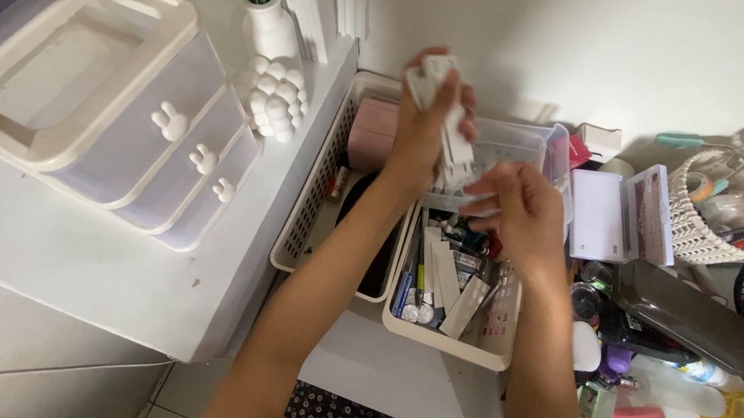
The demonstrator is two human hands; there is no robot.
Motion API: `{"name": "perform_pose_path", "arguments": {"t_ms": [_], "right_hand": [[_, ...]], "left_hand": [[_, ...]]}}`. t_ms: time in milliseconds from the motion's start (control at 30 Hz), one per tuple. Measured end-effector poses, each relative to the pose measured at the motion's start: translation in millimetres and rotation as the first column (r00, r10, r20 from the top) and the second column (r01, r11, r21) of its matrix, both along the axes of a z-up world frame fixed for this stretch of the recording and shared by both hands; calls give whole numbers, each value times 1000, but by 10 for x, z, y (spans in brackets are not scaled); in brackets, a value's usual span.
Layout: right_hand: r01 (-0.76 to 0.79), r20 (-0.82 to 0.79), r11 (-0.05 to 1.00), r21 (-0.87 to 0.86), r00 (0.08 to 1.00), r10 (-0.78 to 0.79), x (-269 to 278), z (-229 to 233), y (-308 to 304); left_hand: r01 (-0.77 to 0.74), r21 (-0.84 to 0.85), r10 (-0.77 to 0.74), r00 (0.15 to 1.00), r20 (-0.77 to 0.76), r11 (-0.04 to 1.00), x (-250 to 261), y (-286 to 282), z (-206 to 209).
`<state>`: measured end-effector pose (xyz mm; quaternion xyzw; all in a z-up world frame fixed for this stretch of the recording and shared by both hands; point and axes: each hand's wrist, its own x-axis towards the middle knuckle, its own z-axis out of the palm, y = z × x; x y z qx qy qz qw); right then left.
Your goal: The person organizes small items from a white basket into a clear plastic container with dividers. They place white rectangular objects, a black hairbrush, a blue item, and a small black box into the container, then move the container to a drawer unit. They also handle a small plastic bag containing gold-colored items.
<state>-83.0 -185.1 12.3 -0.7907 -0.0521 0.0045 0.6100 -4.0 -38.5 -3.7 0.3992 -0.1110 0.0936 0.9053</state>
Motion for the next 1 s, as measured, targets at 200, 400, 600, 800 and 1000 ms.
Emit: {"name": "perform_pose_path", "arguments": {"t_ms": [200, 400, 600, 800, 1000], "right_hand": [[-493, -431, 560, -665, 867, 251, -82, 10, 108], [-520, -480, 196, -831, 849, 220, -110, -45, 291], [-395, -277, 213, -894, 859, 431, -156, -526, 92], [-472, -337, 359, -805, 862, 377, -270, -488, -51], [-434, -403, 21, -900, 851, 338, -363, -523, -103]], "left_hand": [[-66, -374, 32, 995, -97, 925, 82, 278, 112], [-54, -332, 32, 997, -70, 942, 111, 255, 51], [7, -257, -17, 999, -37, 966, 95, 251, 9], [153, -176, -153, 988, 17, 972, 87, 240, -63], [307, -65, -303, 951, 56, 950, 18, 186, -38]]}}
